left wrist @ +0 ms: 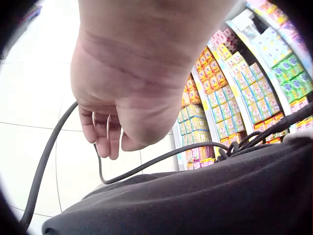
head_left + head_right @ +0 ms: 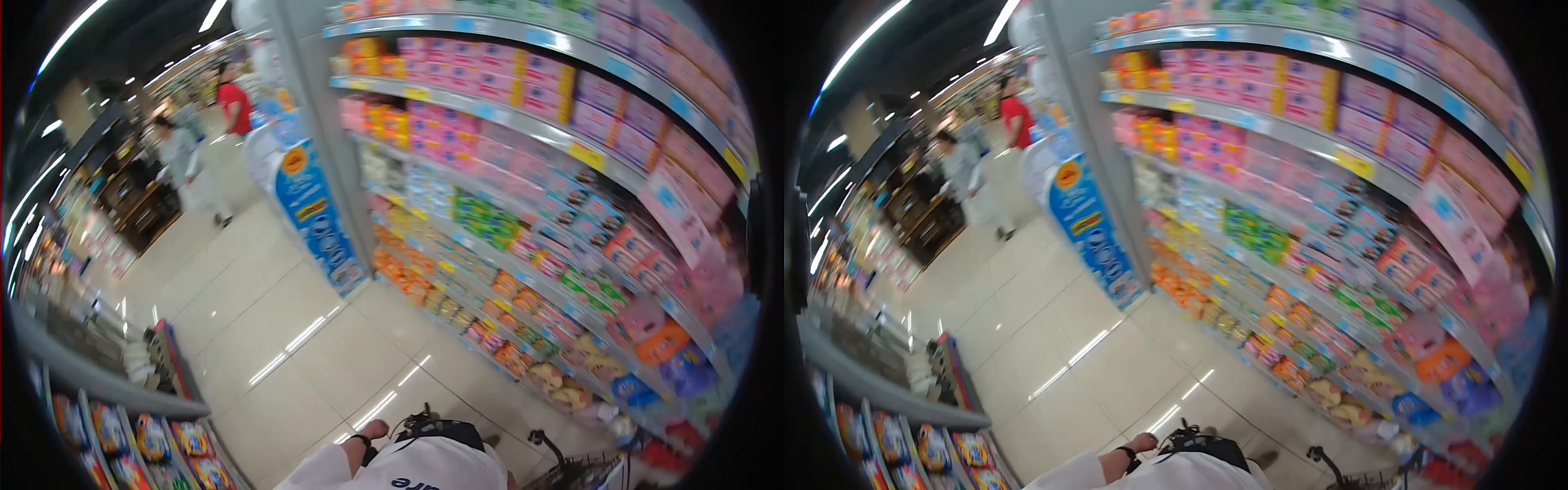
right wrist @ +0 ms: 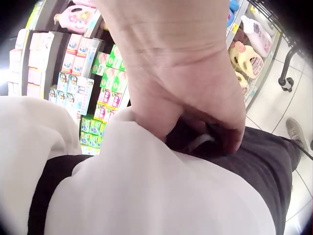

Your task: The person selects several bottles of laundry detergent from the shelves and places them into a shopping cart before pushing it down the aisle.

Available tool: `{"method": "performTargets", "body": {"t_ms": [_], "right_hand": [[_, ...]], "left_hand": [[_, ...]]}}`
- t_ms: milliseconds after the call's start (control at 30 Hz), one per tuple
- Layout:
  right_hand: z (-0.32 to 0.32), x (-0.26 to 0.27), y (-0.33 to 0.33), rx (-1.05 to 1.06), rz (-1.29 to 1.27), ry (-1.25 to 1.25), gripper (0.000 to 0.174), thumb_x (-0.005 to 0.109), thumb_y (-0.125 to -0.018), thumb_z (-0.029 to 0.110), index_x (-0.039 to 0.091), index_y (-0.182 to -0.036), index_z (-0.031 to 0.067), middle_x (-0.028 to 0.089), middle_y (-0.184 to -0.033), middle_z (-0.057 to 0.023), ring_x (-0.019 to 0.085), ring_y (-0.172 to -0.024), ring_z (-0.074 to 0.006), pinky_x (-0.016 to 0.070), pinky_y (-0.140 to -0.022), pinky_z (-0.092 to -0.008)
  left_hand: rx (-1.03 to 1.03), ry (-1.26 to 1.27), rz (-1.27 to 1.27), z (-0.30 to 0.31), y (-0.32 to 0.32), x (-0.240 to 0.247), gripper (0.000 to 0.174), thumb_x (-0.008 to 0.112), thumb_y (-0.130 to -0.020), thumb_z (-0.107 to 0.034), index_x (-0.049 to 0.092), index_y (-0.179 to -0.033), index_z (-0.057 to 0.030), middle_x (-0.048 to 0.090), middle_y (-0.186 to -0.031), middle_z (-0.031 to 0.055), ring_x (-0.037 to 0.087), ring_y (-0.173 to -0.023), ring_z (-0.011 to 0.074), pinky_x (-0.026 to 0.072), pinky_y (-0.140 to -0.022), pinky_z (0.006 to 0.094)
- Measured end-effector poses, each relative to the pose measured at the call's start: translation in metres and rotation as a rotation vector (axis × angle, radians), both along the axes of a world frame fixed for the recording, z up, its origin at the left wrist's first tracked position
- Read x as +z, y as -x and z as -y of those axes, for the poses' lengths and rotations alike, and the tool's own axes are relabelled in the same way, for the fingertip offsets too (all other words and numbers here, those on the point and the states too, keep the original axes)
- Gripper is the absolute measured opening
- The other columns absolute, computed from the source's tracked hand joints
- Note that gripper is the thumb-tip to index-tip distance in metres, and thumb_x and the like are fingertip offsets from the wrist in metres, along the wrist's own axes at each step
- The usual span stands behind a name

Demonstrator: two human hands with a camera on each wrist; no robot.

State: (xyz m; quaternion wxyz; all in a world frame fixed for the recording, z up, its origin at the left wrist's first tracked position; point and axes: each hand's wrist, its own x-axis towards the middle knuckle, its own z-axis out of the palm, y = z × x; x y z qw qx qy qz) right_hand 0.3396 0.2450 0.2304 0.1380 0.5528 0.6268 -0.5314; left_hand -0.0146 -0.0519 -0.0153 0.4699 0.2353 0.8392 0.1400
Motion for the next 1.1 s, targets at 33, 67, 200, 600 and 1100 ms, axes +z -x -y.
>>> {"method": "performTargets", "body": {"t_ms": [33, 67, 200, 600, 1100], "right_hand": [[0.000, 0.001, -0.004, -0.017, -0.008, -0.004, 0.072, 0.074, -0.082, 0.035, 0.045, -0.140, 0.0032, 0.049, -0.138, -0.0249, 0.048, -0.126, -0.0401, 0.0362, -0.107, -0.0486], [0.002, -0.001, -0.007, -0.033, -0.021, -0.005, 0.071, 0.074, -0.083, 0.035, 0.045, -0.140, 0.0035, 0.049, -0.138, -0.0245, 0.048, -0.126, -0.0401, 0.0362, -0.107, -0.0487], [-0.001, -0.002, -0.019, -0.077, -0.045, -0.013, 0.069, 0.074, -0.083, 0.037, 0.048, -0.139, 0.0049, 0.050, -0.139, -0.0228, 0.048, -0.125, -0.0400, 0.0361, -0.107, -0.0491], [-0.076, 0.048, -0.097, -0.213, -0.220, -0.377, 0.064, 0.075, -0.084, 0.041, 0.053, -0.135, 0.0088, 0.051, -0.141, -0.0182, 0.050, -0.124, -0.0399, 0.0358, -0.107, -0.0503], [-0.101, 0.102, -0.117, -0.469, 0.512, -1.243, 0.067, 0.067, -0.079, 0.033, 0.053, -0.135, 0.0005, 0.050, -0.137, -0.0264, 0.042, -0.130, -0.0434, 0.0302, -0.110, -0.0549]], "left_hand": [[-0.155, -0.002, -0.019, 0.005, 0.000, 0.002, 0.036, 0.058, -0.085, -0.040, 0.073, -0.098, -0.0099, 0.073, -0.101, 0.0120, 0.068, -0.100, 0.0285, 0.0534, -0.087, 0.0403], [-0.165, -0.001, -0.001, 0.006, -0.004, 0.007, 0.030, 0.060, -0.084, -0.034, 0.074, -0.095, -0.0097, 0.073, -0.100, 0.0132, 0.069, -0.097, 0.0309, 0.0547, -0.085, 0.0415], [-0.660, -0.016, -0.146, 0.009, -0.003, -0.014, 0.025, 0.063, -0.084, -0.031, 0.074, -0.094, -0.0116, 0.072, -0.102, 0.0119, 0.069, -0.095, 0.0312, 0.0565, -0.082, 0.0409], [-0.216, 0.021, -0.047, -0.149, 0.023, 0.021, 0.033, 0.057, -0.086, -0.028, 0.072, -0.106, -0.0058, 0.071, -0.104, 0.0154, 0.067, -0.097, 0.0308, 0.0532, -0.086, 0.0399], [-0.392, -0.085, -0.104, -0.280, 0.025, 0.076, 0.034, 0.061, -0.083, -0.036, 0.075, -0.104, -0.0128, 0.073, -0.104, 0.0127, 0.069, -0.102, 0.0307, 0.0538, -0.091, 0.0383]]}}
